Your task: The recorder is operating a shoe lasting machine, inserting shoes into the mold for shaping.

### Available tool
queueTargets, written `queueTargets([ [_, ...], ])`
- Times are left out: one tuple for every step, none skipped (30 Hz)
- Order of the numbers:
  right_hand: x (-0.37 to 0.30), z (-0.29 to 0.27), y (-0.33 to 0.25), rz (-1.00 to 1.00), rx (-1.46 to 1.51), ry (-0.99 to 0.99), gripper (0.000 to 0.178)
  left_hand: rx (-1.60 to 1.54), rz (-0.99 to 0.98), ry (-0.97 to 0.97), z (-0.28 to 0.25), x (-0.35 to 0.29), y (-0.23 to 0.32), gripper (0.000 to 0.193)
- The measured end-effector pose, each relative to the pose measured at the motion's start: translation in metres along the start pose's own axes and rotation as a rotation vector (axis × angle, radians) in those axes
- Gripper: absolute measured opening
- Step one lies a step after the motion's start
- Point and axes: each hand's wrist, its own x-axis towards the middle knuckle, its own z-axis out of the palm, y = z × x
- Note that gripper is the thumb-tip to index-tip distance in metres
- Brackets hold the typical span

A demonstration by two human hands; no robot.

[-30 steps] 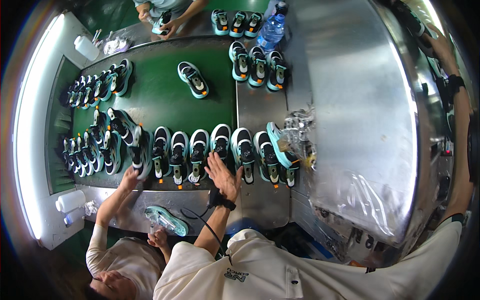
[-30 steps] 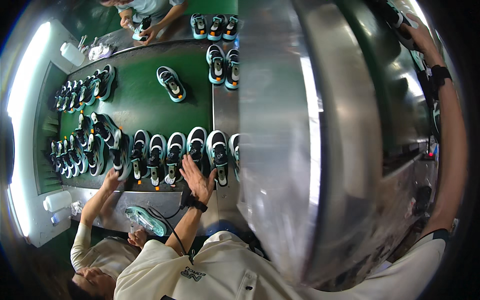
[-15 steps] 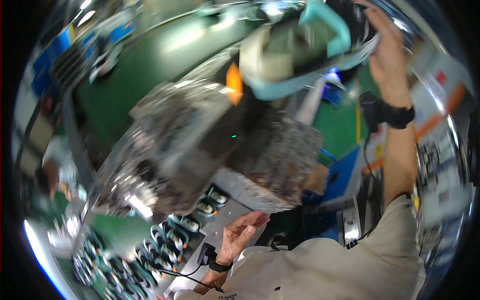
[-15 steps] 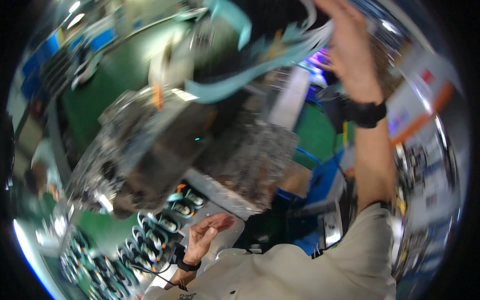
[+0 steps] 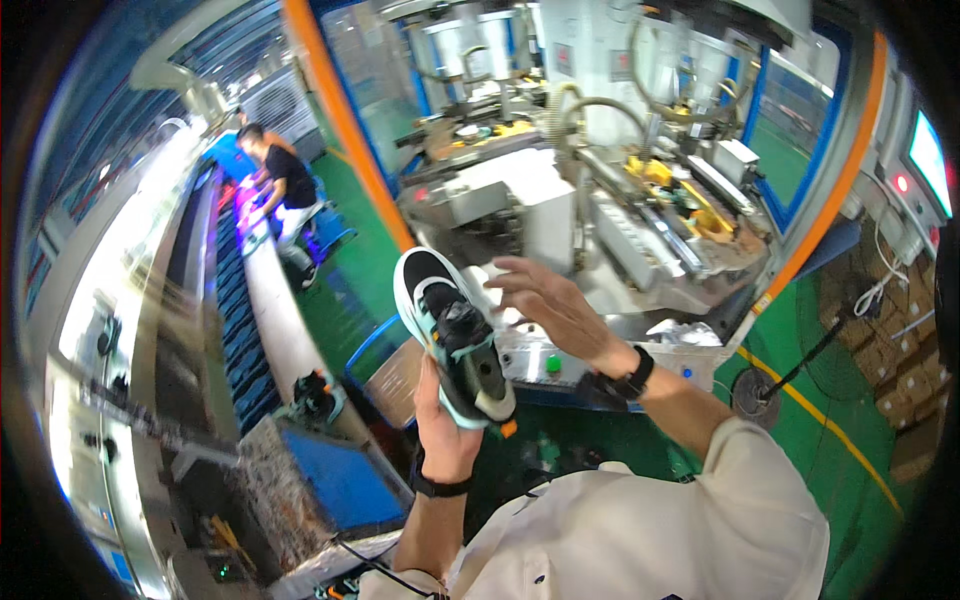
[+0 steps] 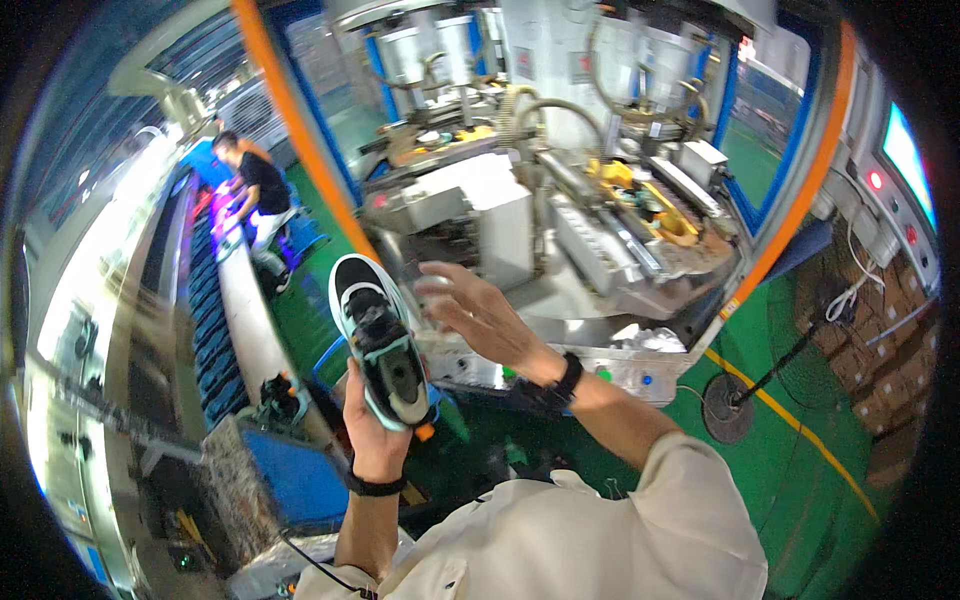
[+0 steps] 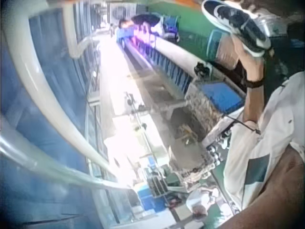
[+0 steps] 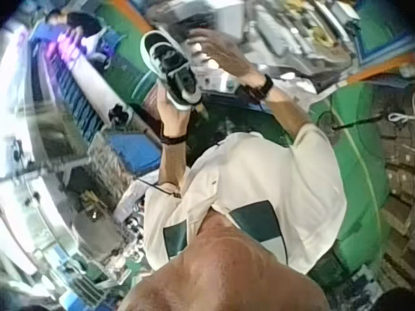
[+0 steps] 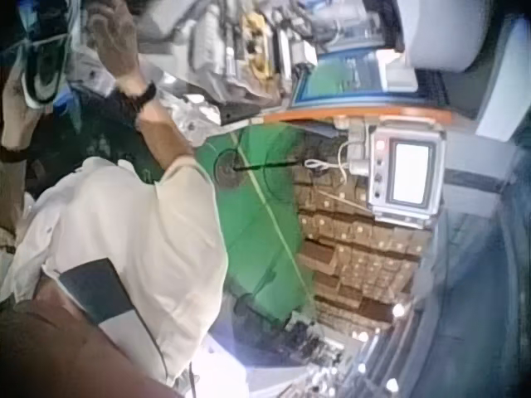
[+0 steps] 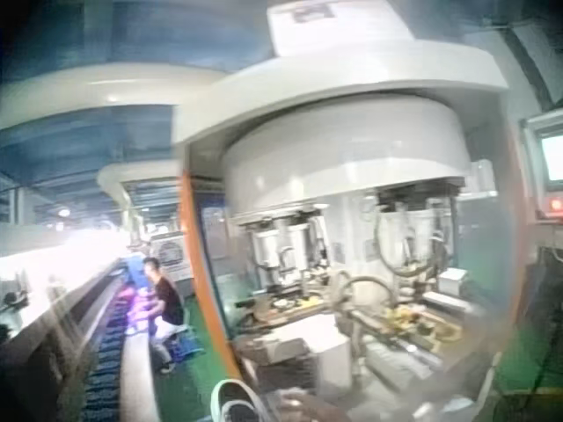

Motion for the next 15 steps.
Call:
queueTargets([
  [-0.02,-0.022,0.001,0.053,0.148,0.046,0.078,0.082,0.007,0.015,0.016,0.017,-0.021,0.041],
  [-0.035,-0.045,0.003,0.103,0.298,0.09,0.09,0.208,0.03,-0.041,0.034,0.034,-0.042,0.043],
  [-0.046,-0.069,0.014,0.024,0.088,0.18,0.097,0.331,0.013,-0.019,0.053,0.047,-0.068,0.046],
  [-0.052,-0.085,0.011,-0.035,-0.007,0.252,0.082,0.454,0.012,0.014,0.065,0.061,-0.098,0.051],
  [-0.059,-0.109,0.028,0.05,-0.044,0.451,0.076,0.589,0.106,-0.046,0.077,0.074,-0.129,0.063],
  [-0.068,-0.136,0.043,0.138,-0.08,0.647,0.069,0.747,0.076,-0.136,0.091,0.082,-0.153,0.069],
  [-0.074,-0.162,0.029,0.227,0.069,0.697,0.055,0.735,-0.013,-0.182,0.097,0.096,-0.176,0.072],
  [-0.085,-0.185,0.025,0.216,0.104,0.759,0.051,0.722,-0.101,-0.236,0.101,0.112,-0.199,0.074],
  [-0.099,-0.209,0.039,0.181,0.102,0.849,0.049,0.752,-0.167,-0.254,0.107,0.13,-0.217,0.075],
  [-0.108,-0.228,0.033,0.218,0.09,0.916,0.05,0.778,-0.232,-0.262,0.108,0.151,-0.236,0.077],
  [-0.118,-0.253,0.045,0.162,0.033,0.993,0.051,0.798,-0.295,-0.286,0.105,0.178,-0.256,0.082],
  [-0.132,-0.271,0.042,0.2,0.003,1.034,0.051,0.772,-0.32,-0.232,0.103,0.2,-0.274,0.082],
  [-0.135,-0.283,0.032,0.258,-0.021,1.05,0.051,0.862,-0.313,-0.176,0.097,0.236,-0.293,0.082],
  [-0.147,-0.293,0.029,0.208,-0.027,1.133,0.05,0.86,-0.335,-0.212,0.121,0.253,-0.301,0.079],
  [-0.143,-0.297,0.017,0.172,-0.044,1.154,0.049,1.053,-0.201,-0.273,0.1,0.297,-0.315,0.074],
])
